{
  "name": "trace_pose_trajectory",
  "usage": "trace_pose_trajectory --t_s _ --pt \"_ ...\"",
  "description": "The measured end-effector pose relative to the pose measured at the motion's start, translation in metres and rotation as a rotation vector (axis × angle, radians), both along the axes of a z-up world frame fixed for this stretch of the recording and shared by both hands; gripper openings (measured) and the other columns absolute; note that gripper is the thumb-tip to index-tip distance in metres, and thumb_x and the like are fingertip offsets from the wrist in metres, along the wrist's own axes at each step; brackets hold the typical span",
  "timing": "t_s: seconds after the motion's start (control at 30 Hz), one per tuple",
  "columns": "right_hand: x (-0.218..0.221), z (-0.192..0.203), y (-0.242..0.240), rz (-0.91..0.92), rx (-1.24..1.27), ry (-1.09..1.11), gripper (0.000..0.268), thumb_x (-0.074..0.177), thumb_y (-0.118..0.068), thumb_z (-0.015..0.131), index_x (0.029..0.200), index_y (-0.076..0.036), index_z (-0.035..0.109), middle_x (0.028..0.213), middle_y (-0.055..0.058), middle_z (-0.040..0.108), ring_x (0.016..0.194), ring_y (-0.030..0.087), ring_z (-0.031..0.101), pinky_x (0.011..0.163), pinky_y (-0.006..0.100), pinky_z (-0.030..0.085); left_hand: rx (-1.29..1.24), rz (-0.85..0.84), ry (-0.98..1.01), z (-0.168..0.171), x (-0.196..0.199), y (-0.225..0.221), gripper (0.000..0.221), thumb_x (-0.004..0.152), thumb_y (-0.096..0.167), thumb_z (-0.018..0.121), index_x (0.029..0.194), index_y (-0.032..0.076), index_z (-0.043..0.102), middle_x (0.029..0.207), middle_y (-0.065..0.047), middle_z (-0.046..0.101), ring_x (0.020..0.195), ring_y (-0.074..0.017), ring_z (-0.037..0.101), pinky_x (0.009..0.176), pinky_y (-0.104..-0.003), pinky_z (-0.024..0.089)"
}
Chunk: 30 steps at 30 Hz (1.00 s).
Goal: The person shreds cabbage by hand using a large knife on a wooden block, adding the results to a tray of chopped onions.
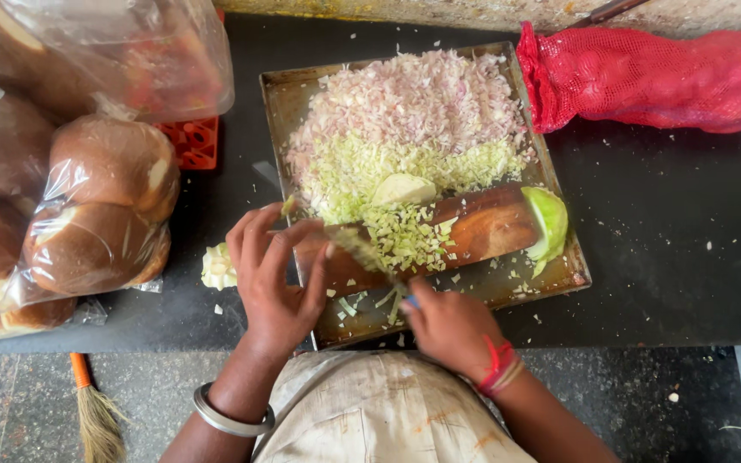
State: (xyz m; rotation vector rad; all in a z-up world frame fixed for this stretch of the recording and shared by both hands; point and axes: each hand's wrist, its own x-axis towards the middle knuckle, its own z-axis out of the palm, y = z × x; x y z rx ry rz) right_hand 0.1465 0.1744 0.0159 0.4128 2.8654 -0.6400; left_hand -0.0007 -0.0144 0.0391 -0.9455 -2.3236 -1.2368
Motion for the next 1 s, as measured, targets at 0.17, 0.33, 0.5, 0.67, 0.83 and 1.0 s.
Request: trace_pose_trajectory --t_s 0.17,0.33,0.5,0.67,0.83,1.0 --pt "0.022 0.001 0.035 -0.158 0.187 0.008 0.025 0.097 -0.036 0.058 0.105 -0.012 0.059 0.057 0.014 0.066 0.05 0.038 0.067 0.046 0.051 0.052 -0.078 0.017 -0.074 0.008 0.001 0.017 0.033 0.085 0.009 0.078 0.117 0.014 0.071 0.152 -0.025 0.037 0.14 -0.0461 0.033 0.106 -0.05 0.042" --pt "0.032 0.002 0.031 -0.078 0.073 0.065 0.027 0.094 -0.037 0.059 0.107 -0.014 0.06 0.061 0.014 0.069 0.052 0.037 0.069 0.049 0.05 0.054 -0.161 -0.17 0.022 0.014 -0.023 0.055 0.035 0.084 0.016 0.08 0.117 0.012 0.068 0.146 -0.024 0.045 0.137 -0.0451 0.041 0.112 -0.055 0.041" --pt "0.035 0.002 0.044 -0.169 0.065 -0.095 0.025 0.096 -0.035 0.058 0.11 -0.015 0.059 0.069 0.015 0.07 0.064 0.039 0.069 0.059 0.053 0.053 -0.55 -0.45 -0.173 -0.005 -0.064 0.12 0.044 0.085 0.018 0.075 0.127 0.011 0.066 0.133 -0.013 0.063 0.123 -0.034 0.059 0.105 -0.047 0.049" --pt "0.048 -0.001 0.058 -0.226 0.022 -0.136 0.029 0.095 -0.034 0.058 0.117 -0.015 0.058 0.072 0.017 0.071 0.068 0.04 0.069 0.064 0.053 0.054 -0.91 -0.596 -0.228 -0.022 -0.089 0.166 0.047 0.085 0.026 0.077 0.129 0.016 0.065 0.13 -0.01 0.063 0.124 -0.0294 0.059 0.106 -0.042 0.05" --pt "0.064 -0.008 0.056 -0.196 -0.005 -0.024 0.034 0.093 -0.033 0.061 0.12 -0.013 0.059 0.077 0.018 0.072 0.071 0.042 0.069 0.064 0.054 0.053 -1.013 -0.551 -0.212 -0.019 -0.092 0.176 0.043 0.083 0.037 0.082 0.121 0.02 0.07 0.127 -0.009 0.06 0.128 -0.0291 0.054 0.103 -0.043 0.051" --pt "0.063 -0.01 0.056 -0.217 -0.013 -0.067 0.029 0.095 -0.034 0.06 0.115 -0.014 0.061 0.078 0.018 0.072 0.074 0.043 0.068 0.066 0.054 0.053 -0.944 -0.486 -0.114 -0.017 -0.079 0.172 0.042 0.081 0.04 0.084 0.116 0.02 0.076 0.124 -0.01 0.062 0.126 -0.0283 0.054 0.102 -0.043 0.052"
